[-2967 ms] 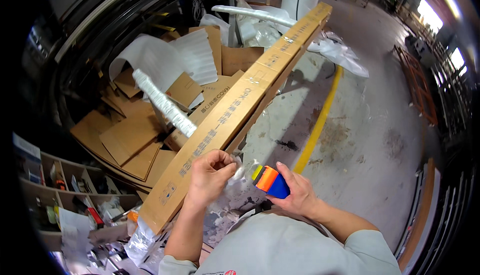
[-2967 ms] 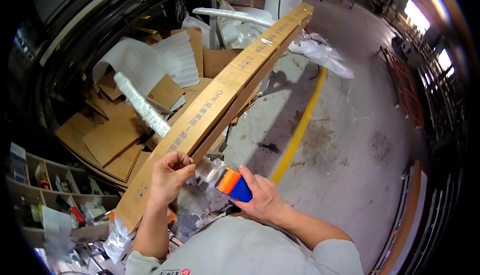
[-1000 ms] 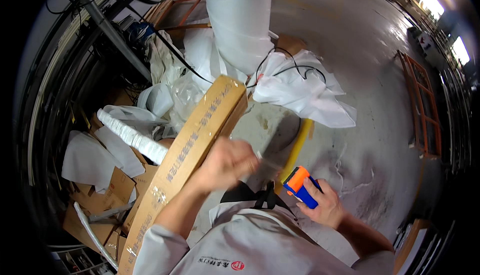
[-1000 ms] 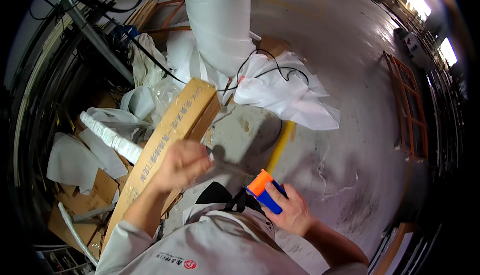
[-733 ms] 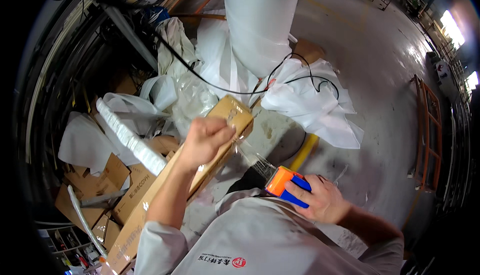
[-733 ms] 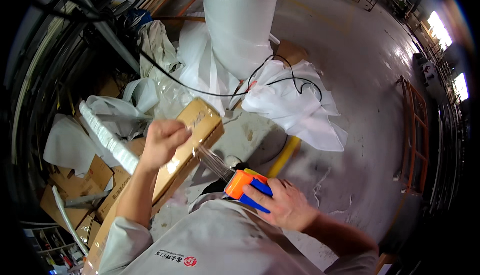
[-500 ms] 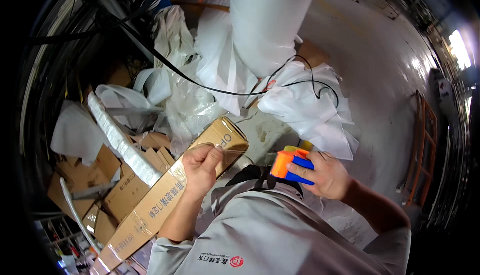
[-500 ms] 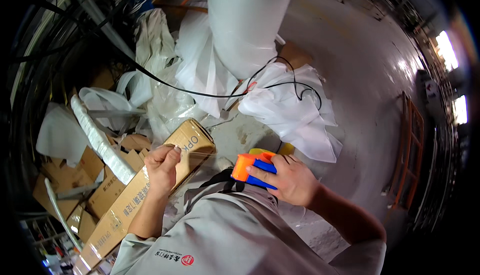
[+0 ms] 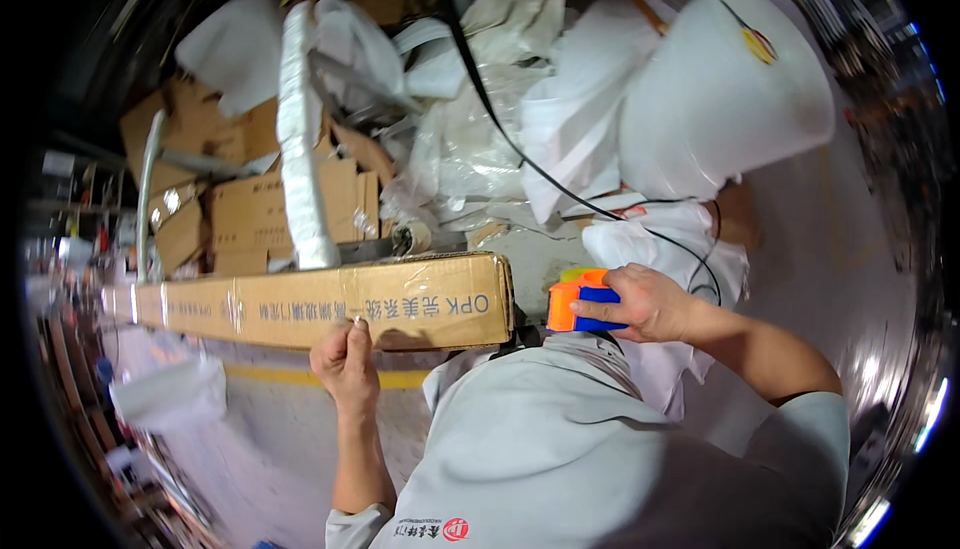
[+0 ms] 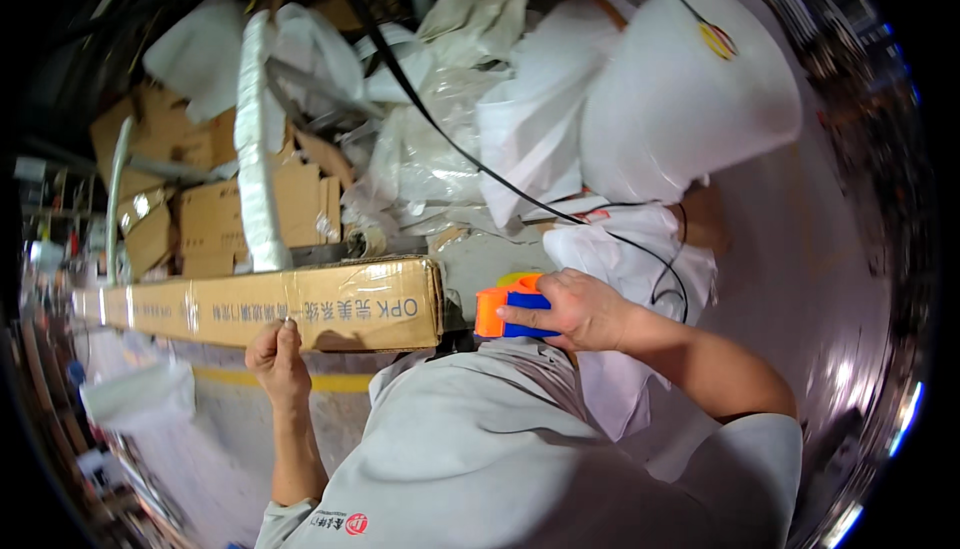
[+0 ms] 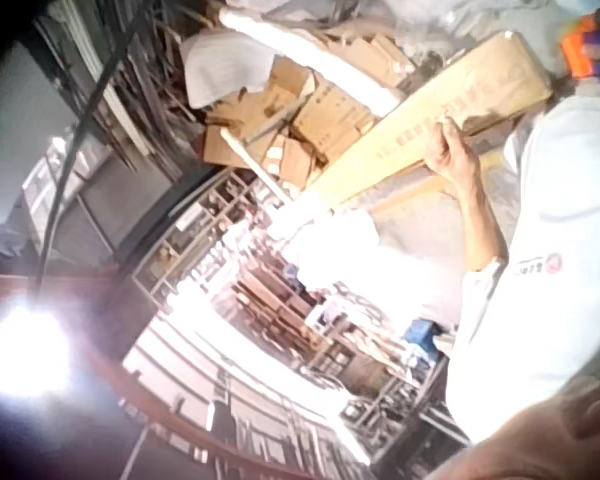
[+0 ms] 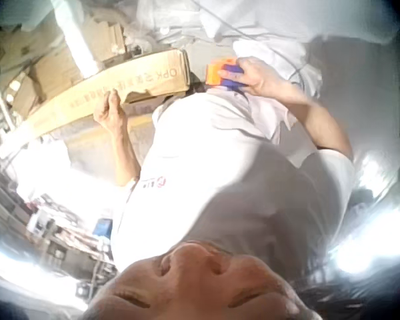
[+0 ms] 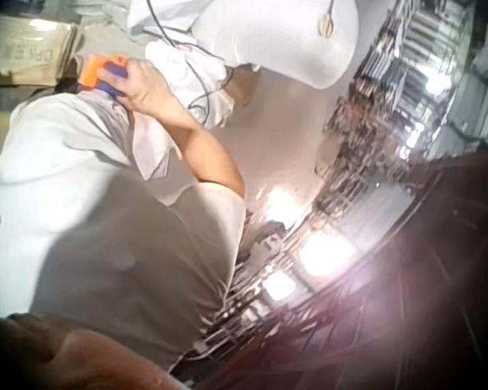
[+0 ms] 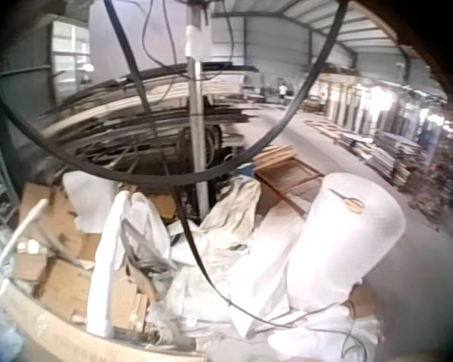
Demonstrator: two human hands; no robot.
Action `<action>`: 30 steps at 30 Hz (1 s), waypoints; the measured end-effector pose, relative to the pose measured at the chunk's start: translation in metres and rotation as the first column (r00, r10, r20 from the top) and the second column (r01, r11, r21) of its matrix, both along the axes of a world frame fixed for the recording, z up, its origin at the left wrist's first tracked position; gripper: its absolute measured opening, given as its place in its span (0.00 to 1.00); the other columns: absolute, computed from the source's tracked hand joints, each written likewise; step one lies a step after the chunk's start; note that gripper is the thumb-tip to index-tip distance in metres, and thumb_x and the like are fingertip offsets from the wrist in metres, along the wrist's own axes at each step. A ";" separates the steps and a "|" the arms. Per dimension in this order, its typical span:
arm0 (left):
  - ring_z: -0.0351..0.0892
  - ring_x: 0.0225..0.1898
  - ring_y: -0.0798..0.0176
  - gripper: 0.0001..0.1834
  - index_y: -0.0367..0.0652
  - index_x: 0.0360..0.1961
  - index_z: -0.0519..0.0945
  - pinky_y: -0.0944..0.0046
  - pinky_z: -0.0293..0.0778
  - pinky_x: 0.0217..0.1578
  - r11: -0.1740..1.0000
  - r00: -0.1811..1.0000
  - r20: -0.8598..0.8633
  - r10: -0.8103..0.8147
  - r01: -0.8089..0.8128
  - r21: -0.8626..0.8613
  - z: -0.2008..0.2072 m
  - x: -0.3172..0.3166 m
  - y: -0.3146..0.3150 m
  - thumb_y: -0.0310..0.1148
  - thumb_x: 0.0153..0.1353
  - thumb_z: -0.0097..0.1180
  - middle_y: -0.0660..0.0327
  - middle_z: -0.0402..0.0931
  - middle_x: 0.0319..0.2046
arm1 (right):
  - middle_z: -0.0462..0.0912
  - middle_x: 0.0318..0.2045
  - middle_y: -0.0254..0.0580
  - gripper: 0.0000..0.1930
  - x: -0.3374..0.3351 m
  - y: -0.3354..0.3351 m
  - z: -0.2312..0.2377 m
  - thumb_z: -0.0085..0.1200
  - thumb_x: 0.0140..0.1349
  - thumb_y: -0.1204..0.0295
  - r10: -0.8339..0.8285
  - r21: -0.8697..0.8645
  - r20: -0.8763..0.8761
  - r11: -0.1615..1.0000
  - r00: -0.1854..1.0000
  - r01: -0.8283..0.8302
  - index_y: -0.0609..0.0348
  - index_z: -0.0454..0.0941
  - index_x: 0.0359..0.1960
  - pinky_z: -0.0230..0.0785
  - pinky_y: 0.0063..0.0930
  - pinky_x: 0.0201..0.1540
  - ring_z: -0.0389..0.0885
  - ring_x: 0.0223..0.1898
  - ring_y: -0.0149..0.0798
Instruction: The person tapes a long cardboard box using a tape dispenser, applies tape to the corners and seams, and then moves several flattened cardboard pieces from a shelf.
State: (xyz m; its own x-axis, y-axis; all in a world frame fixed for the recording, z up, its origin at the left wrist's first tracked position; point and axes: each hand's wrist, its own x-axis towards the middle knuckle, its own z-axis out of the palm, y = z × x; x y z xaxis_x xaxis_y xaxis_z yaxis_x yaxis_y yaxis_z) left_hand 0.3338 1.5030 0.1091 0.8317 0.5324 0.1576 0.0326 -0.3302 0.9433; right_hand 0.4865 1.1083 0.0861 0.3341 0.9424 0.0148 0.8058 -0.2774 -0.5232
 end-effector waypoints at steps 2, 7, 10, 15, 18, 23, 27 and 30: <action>0.55 0.21 0.73 0.18 0.35 0.20 0.68 0.65 0.52 0.23 0.989 0.998 -0.051 0.044 -0.037 0.140 0.004 -0.006 0.005 0.24 0.68 0.57 0.67 0.59 0.17 | 0.77 0.40 0.51 0.38 0.012 0.008 -0.008 0.69 0.51 0.65 0.071 0.047 -0.020 0.996 0.997 -0.070 0.34 0.73 0.68 0.74 0.46 0.43 0.79 0.37 0.56; 0.57 0.17 0.63 0.18 0.36 0.20 0.67 0.61 0.53 0.21 0.863 0.986 -0.117 0.120 -0.045 0.503 0.003 -0.014 0.005 0.22 0.67 0.58 0.59 0.59 0.16 | 0.76 0.43 0.52 0.41 0.018 0.027 -0.029 0.70 0.51 0.66 0.159 -0.012 -0.078 0.987 0.984 -0.161 0.33 0.70 0.70 0.73 0.46 0.47 0.79 0.41 0.55; 0.60 0.17 0.59 0.17 0.36 0.20 0.69 0.59 0.56 0.21 0.859 0.975 -0.151 0.166 -0.068 0.507 -0.011 -0.014 0.006 0.22 0.65 0.59 0.56 0.63 0.16 | 0.75 0.45 0.53 0.42 0.013 0.036 -0.044 0.70 0.51 0.66 0.161 -0.046 -0.116 0.985 0.980 -0.167 0.33 0.67 0.71 0.73 0.46 0.48 0.79 0.43 0.54; 0.71 0.21 0.49 0.14 0.42 0.21 0.72 0.52 0.67 0.22 0.526 0.974 -0.192 0.120 0.101 0.844 -0.045 -0.013 0.014 0.24 0.57 0.66 0.55 0.70 0.19 | 0.75 0.46 0.55 0.43 0.014 0.039 -0.042 0.71 0.51 0.65 0.181 -0.104 -0.125 0.976 0.976 -0.194 0.35 0.67 0.72 0.73 0.46 0.49 0.78 0.44 0.56; 0.73 0.22 0.49 0.14 0.44 0.22 0.72 0.51 0.68 0.23 0.448 0.968 -0.189 0.162 0.099 0.889 -0.050 -0.014 0.017 0.26 0.56 0.68 0.56 0.71 0.20 | 0.75 0.46 0.56 0.42 0.015 0.038 -0.046 0.71 0.52 0.63 0.184 -0.069 -0.118 0.979 0.976 -0.193 0.36 0.67 0.72 0.73 0.46 0.49 0.78 0.45 0.56; 0.78 0.34 0.46 0.15 0.38 0.44 0.77 0.51 0.76 0.33 0.395 0.892 -0.152 0.426 -0.033 0.918 -0.048 -0.040 0.057 0.30 0.58 0.65 0.52 0.79 0.33 | 0.75 0.45 0.56 0.41 0.014 0.040 -0.047 0.70 0.54 0.61 0.182 -0.009 -0.124 0.983 0.975 -0.185 0.35 0.67 0.72 0.73 0.47 0.49 0.78 0.45 0.56; 0.76 0.48 0.43 0.22 0.35 0.54 0.75 0.49 0.76 0.47 0.465 0.947 -0.211 0.244 0.077 0.882 -0.028 0.019 0.002 0.28 0.58 0.60 0.44 0.76 0.45 | 0.76 0.45 0.56 0.42 0.010 0.042 -0.050 0.71 0.52 0.60 0.148 0.017 -0.119 0.989 0.982 -0.147 0.35 0.68 0.71 0.73 0.46 0.49 0.79 0.45 0.55; 0.73 0.52 0.40 0.21 0.34 0.54 0.74 0.45 0.71 0.54 0.477 0.934 -0.351 -0.066 0.339 0.811 -0.016 0.078 -0.058 0.30 0.61 0.55 0.42 0.74 0.48 | 0.76 0.45 0.55 0.43 0.011 0.044 -0.044 0.72 0.49 0.62 0.119 0.030 -0.131 0.993 0.984 -0.116 0.35 0.69 0.71 0.74 0.45 0.48 0.79 0.43 0.54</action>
